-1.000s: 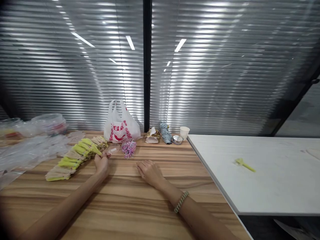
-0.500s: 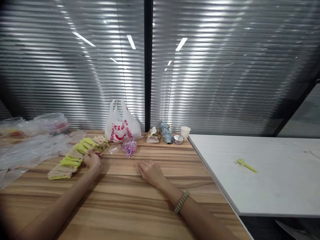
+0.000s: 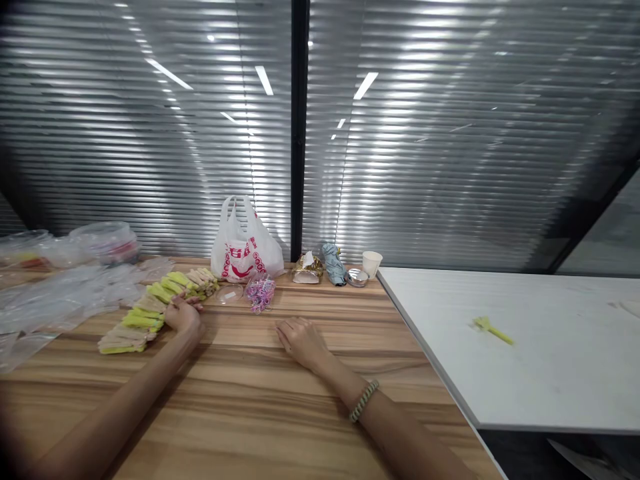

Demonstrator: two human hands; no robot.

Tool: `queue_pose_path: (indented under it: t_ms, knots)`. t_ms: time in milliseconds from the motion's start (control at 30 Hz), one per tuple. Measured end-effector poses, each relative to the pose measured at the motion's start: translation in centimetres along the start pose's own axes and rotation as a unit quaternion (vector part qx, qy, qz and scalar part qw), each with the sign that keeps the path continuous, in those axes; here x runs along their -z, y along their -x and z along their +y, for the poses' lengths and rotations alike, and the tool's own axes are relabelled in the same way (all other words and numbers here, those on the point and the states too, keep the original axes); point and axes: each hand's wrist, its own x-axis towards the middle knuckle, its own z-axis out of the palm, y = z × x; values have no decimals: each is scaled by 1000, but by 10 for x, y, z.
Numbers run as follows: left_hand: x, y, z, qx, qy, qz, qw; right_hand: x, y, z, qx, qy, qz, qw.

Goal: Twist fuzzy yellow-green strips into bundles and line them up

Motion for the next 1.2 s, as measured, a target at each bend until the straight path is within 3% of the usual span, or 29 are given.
queue_pose_path:
  t_ms: [200, 367, 700, 933, 1200]
  knots:
    - [-1, 0, 0, 41, 14, 37, 998, 0, 0, 0, -1, -6, -6, 1000]
    - [0, -3, -1, 100, 30, 35, 994, -1, 1, 0, -7, -3, -2, 1000]
    - [-1, -3, -1, 147, 44, 22, 988, -1, 1, 0, -5, -2, 0, 1000]
    - [-2, 9, -3, 133, 58, -10, 989, -2, 1, 1, -3, -7, 4, 1000]
    - [-6, 35, -1, 72, 78, -75, 991, -3, 0, 1, -3, -3, 3, 1000]
